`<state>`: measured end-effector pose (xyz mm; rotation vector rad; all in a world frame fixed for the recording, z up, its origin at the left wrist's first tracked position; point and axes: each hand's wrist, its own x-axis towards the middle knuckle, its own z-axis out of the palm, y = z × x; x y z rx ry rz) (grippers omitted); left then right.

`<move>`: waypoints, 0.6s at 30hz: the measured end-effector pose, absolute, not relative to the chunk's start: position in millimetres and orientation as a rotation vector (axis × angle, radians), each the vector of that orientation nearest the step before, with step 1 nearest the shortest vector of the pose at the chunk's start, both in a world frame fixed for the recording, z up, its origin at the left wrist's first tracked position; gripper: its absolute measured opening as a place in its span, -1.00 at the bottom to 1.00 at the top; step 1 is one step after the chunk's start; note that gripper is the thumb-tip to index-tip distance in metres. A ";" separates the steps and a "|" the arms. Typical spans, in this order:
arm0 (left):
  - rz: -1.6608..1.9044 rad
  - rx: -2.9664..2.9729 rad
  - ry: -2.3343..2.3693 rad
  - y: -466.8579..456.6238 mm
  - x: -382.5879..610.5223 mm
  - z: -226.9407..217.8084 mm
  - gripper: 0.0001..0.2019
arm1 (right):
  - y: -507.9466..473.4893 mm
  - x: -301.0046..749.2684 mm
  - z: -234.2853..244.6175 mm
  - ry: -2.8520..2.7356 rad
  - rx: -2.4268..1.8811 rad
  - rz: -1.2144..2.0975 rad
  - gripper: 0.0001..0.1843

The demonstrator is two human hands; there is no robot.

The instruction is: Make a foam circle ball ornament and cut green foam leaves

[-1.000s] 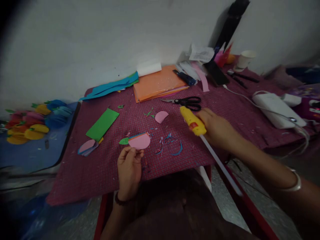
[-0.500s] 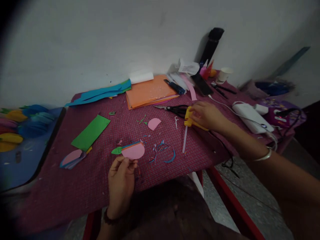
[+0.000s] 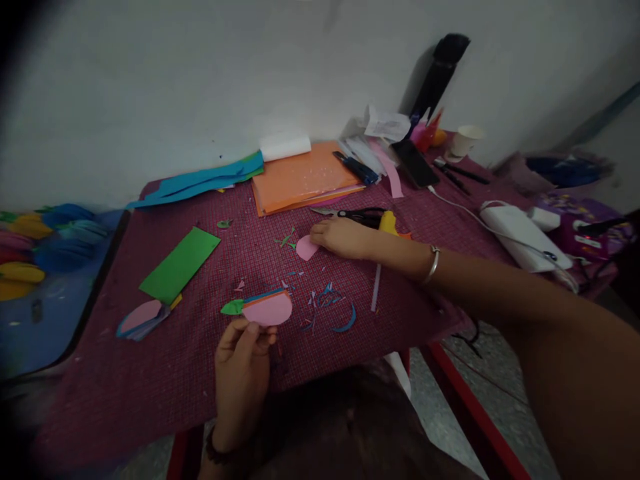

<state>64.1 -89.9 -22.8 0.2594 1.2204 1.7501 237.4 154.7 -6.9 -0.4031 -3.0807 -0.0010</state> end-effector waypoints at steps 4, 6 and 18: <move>1.754 0.264 1.226 -89.9 63.9 -22.3 -0.82 | 154.5 235.2 -7.0 -3.100 -0.377 -0.163 -0.71; 1.755 0.269 1.232 -89.5 63.8 -22.1 -0.82 | 153.5 231.6 -7.6 -3.104 -0.388 -0.209 -0.73; 1.799 0.276 1.194 -86.9 66.4 -25.6 -0.84 | 135.4 216.9 18.4 -2.521 -0.955 0.430 -0.79</move>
